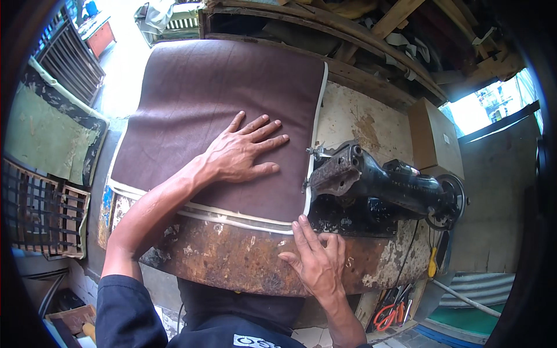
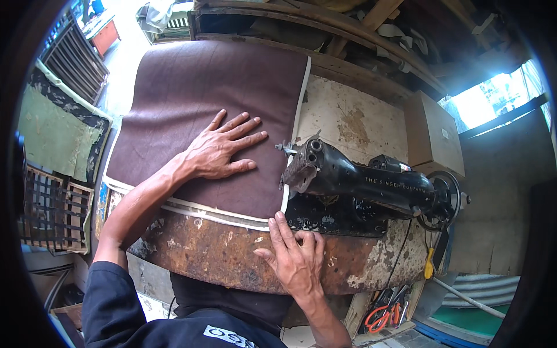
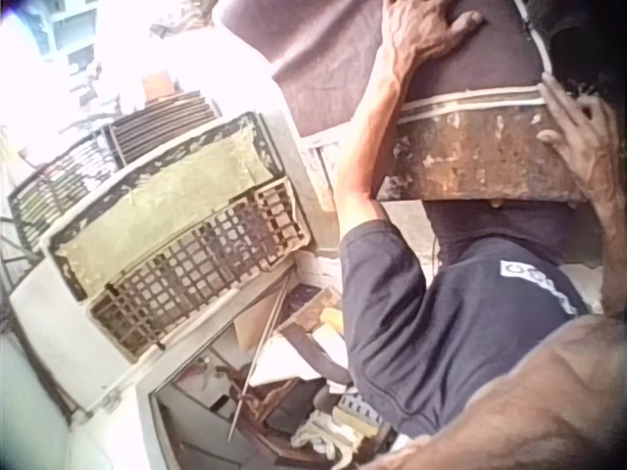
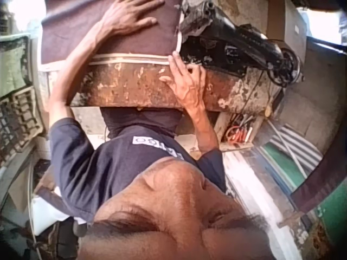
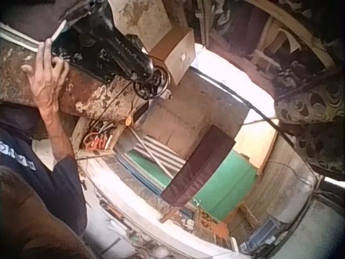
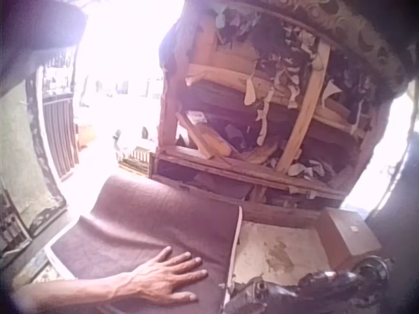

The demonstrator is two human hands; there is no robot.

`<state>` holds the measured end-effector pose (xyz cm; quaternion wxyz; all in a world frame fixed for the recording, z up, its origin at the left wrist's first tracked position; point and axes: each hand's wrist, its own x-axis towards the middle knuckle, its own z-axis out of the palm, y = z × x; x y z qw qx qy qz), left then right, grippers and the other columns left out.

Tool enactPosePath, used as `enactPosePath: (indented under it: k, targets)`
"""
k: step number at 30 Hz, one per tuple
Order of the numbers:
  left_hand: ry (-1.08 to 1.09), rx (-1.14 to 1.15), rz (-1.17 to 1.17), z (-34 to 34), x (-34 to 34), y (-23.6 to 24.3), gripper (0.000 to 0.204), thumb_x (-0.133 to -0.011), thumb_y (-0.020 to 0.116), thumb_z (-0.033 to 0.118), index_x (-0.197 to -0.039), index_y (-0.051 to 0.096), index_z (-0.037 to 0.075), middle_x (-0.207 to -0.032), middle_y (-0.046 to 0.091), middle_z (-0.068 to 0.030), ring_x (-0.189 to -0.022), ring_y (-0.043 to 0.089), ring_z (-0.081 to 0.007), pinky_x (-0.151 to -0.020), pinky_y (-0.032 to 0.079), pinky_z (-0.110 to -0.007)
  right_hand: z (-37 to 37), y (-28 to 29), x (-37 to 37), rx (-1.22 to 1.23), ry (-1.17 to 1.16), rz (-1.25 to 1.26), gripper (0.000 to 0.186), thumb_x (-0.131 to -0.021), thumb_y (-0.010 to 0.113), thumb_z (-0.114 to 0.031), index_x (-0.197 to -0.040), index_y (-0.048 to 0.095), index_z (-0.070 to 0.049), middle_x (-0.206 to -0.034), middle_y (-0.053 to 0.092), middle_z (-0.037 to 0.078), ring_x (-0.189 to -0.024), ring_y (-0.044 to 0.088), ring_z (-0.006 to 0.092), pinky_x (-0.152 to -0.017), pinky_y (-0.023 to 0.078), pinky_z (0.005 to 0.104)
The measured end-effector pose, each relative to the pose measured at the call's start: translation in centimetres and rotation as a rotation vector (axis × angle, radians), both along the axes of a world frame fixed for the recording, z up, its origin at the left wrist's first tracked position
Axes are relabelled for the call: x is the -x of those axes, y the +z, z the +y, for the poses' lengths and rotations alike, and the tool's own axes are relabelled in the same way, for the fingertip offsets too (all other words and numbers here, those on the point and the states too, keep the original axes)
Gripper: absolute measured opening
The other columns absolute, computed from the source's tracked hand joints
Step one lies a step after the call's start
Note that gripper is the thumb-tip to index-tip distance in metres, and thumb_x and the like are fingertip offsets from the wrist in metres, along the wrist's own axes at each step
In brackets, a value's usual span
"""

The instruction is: The person uses shears to trim a strip of white fabric from the edge of a brown upholstered panel, then positions the panel under a sewing machine to stitch a new border.

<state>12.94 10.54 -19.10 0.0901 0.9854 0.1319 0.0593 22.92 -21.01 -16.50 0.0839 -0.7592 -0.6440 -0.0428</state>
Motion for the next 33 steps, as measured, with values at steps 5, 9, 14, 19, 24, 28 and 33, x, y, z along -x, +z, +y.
enactPosePath:
  k: [5,9,14,19,24,28,33]
  targets:
    - [0.001,0.018,0.013,0.8,-0.7,-0.1,0.075,-0.103,0.046,0.068,-0.165,0.039,0.027,-0.173,0.03,-0.0107,-0.162,0.02,-0.0331,-0.131,0.009,-0.062,0.8,-0.5,-0.6,-0.014,-0.015,-0.001,0.064,-0.101,0.056,-0.061,-0.141,0.07,-0.013,-0.156,0.058,-0.004,-0.083,0.051,0.0204,-0.086,0.044,0.0407]
    - [0.009,0.012,0.011,1.4,-1.2,-0.1,0.073,-0.104,0.046,0.066,-0.165,0.039,0.027,-0.173,0.03,-0.0105,-0.162,0.02,-0.0328,-0.131,0.009,-0.062,1.3,-0.5,-1.1,-0.015,-0.012,-0.004,0.063,-0.102,0.056,-0.059,-0.142,0.069,-0.013,-0.156,0.058,-0.004,-0.079,0.05,0.0201,-0.082,0.044,0.0402]
    - [0.005,0.011,0.012,2.2,-1.6,-0.2,0.073,-0.104,0.045,0.066,-0.165,0.039,0.027,-0.174,0.03,-0.0103,-0.162,0.02,-0.0326,-0.131,0.009,-0.062,1.8,-0.9,-1.4,-0.034,-0.011,-0.03,0.06,-0.103,0.056,-0.057,-0.143,0.068,-0.014,-0.159,0.056,-0.004,-0.075,0.051,0.0202,-0.079,0.043,0.0392]
    - [0.016,0.019,0.025,2.7,-2.0,-0.2,0.073,-0.104,0.044,0.067,-0.165,0.039,0.027,-0.174,0.029,-0.0093,-0.163,0.019,-0.0319,-0.131,0.009,-0.061,1.8,-1.4,-1.3,-0.053,-0.051,0.009,0.055,-0.102,0.062,-0.052,-0.143,0.069,-0.016,-0.158,0.057,-0.003,-0.073,0.051,0.0205,-0.078,0.042,0.0388]
    - [0.015,0.015,0.019,3.1,-2.3,-0.4,0.073,-0.104,0.042,0.068,-0.165,0.038,0.028,-0.174,0.029,-0.0089,-0.163,0.019,-0.0316,-0.131,0.009,-0.061,1.6,-2.1,-1.5,-0.128,-0.094,0.05,0.046,-0.098,0.071,-0.041,-0.138,0.073,-0.017,-0.151,0.063,0.002,-0.074,0.052,0.0203,-0.078,0.043,0.0382]
    - [0.023,0.01,0.022,3.5,-2.6,-0.4,0.073,-0.104,0.041,0.068,-0.165,0.038,0.028,-0.174,0.029,-0.0084,-0.163,0.019,-0.0315,-0.132,0.009,-0.061,1.6,-2.0,-1.4,-0.153,-0.086,0.064,0.04,-0.094,0.076,-0.036,-0.131,0.078,-0.019,-0.146,0.067,0.005,-0.073,0.052,0.02,-0.078,0.043,0.0377]
    - [0.026,0.006,0.014,4.0,-2.8,-0.9,0.073,-0.104,0.041,0.068,-0.165,0.038,0.028,-0.174,0.03,-0.0079,-0.163,0.02,-0.0314,-0.132,0.009,-0.061,1.8,-2.0,-1.4,-0.154,-0.094,0.069,0.038,-0.093,0.078,-0.034,-0.129,0.079,-0.02,-0.145,0.068,0.005,-0.072,0.052,0.0199,-0.076,0.043,0.0372]
